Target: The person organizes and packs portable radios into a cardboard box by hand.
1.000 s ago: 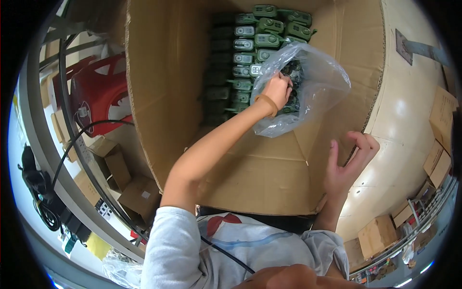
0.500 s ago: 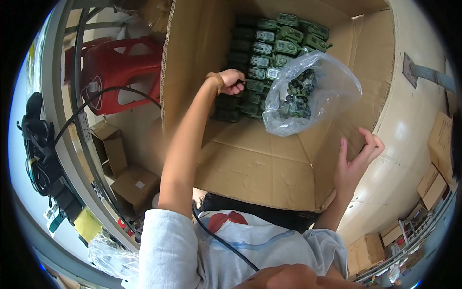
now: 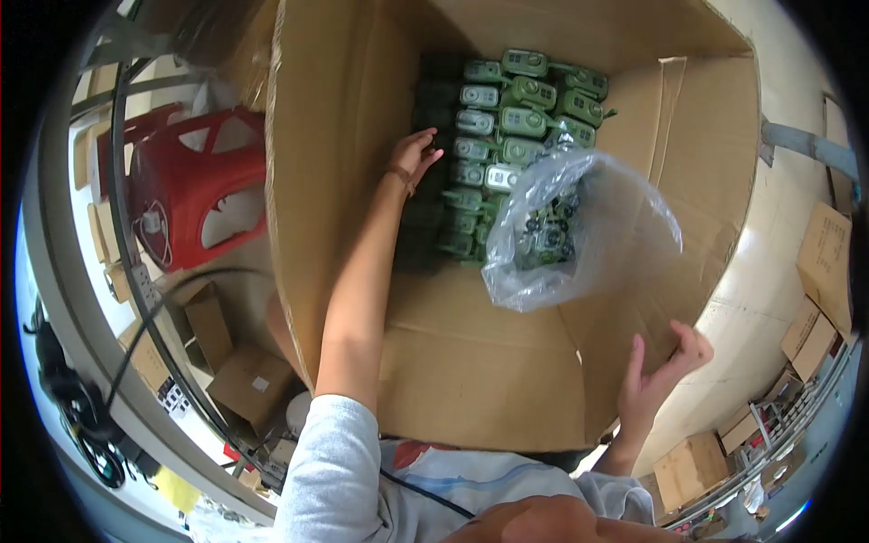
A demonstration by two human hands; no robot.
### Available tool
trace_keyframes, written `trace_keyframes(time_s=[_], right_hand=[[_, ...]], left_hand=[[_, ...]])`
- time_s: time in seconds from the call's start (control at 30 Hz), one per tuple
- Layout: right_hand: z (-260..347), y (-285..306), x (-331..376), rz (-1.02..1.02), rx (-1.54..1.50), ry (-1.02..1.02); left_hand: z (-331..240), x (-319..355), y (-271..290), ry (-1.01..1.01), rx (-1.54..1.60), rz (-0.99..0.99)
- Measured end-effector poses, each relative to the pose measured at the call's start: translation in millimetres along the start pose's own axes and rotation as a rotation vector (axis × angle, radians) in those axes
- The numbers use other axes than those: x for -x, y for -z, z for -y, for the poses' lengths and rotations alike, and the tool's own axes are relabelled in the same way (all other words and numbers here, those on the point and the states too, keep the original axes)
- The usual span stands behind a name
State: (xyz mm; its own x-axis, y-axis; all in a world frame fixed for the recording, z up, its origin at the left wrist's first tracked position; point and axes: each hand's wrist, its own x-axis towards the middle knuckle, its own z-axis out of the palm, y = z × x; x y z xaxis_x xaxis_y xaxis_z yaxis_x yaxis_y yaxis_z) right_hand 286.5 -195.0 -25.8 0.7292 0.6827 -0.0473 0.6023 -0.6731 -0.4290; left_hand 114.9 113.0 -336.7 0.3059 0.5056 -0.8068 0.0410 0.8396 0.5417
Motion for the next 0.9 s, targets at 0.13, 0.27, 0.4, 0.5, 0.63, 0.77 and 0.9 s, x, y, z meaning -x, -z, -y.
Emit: trace_keyframes(time_s=[0.13, 0.27, 0.4, 0.5, 0.63, 0.77, 0.9], right_hand=[[-10, -5, 8, -0.036, -0.136, 0.006], [-20, -13, 23, -0.068, -0.139, -0.093], [-33, -12, 51, -0.122, -0.021, -0.207], [-60, 7, 64, -0.065, 0.358, -0.01], [-40, 8, 28, 0.326, 0.676, 0.209], [-3, 7, 31, 0.172, 0.53, -0.498], [6, 18, -14, 0.801, 0.541, -0.594]], left_hand=[[-33, -70, -26, -0.097, -0.141, 0.043], [-45, -128, -74, -0.113, -0.292, 0.022], [-43, -182, -84, -0.157, -0.159, 0.101], [-35, -205, -95, -0.129, -0.158, 0.105], [-27, -212, -80, -0.201, -0.328, 0.035], [-11, -225, -108, -0.238, -0.185, 0.047], [-25, -217, -103, -0.156, -0.433, -0.041]])
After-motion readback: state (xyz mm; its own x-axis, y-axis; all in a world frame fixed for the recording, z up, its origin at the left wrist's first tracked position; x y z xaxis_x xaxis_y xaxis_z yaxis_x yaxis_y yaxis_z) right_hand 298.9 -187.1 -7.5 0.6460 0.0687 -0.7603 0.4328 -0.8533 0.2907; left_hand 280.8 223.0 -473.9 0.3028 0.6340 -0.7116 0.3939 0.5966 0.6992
